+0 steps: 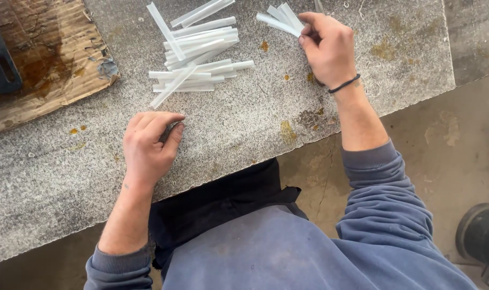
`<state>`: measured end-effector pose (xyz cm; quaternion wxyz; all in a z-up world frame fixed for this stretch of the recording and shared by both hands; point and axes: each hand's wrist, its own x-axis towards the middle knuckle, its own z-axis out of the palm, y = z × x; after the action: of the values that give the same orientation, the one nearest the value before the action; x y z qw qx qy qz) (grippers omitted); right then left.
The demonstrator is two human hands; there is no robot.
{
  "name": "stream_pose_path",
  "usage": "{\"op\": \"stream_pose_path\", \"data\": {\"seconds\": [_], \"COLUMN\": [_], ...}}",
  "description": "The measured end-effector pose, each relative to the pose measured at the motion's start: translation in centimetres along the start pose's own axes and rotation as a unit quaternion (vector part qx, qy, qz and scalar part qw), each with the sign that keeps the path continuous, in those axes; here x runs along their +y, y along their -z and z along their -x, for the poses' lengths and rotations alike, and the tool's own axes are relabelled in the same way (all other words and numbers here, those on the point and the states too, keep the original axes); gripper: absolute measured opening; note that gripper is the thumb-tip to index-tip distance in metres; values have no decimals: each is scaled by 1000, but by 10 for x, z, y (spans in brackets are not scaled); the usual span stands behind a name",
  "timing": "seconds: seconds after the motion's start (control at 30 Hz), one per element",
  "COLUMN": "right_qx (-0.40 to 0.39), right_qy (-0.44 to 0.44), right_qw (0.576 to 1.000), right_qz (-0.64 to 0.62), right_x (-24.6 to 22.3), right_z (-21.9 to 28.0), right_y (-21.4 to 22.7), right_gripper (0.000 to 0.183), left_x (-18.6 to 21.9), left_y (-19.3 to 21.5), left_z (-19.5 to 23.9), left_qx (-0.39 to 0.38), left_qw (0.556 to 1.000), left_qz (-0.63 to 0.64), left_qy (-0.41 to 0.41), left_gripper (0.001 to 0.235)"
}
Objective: The person is manually folding white insulation strips, likely for motor winding, on a workshop workbench.
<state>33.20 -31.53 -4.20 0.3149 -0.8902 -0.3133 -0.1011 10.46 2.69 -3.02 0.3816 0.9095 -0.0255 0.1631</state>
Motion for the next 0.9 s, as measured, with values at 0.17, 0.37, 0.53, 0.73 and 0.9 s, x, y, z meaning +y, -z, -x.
{"op": "stream_pose_path", "data": {"seconds": [0.17,0.37,0.53,0.73,0.9], "right_qx": [-72,-157,-195,-81,7], "right_qy": [-146,-158,-107,127,217], "right_qw": [941,854,911,982,973], "right_qz": [-297,-470,-347,-114,-79], "right_x": [-28,-60,-129,-177,-153], "right_z": [12,32,38,54,64], "right_y": [7,5,2,-24,-41], "right_gripper": [21,19,16,15,18], "left_x": [-1,-1,21,24,24], "left_y": [2,2,3,-7,16], "left_z": [2,3,-2,25,44], "left_qx": [7,4,-12,-109,-44], "left_qw": [1000,1000,972,868,924], "left_qz": [3,13,213,412,364], "left_qy": [2,9,99,255,106], "left_gripper": [11,11,39,26,15]}}
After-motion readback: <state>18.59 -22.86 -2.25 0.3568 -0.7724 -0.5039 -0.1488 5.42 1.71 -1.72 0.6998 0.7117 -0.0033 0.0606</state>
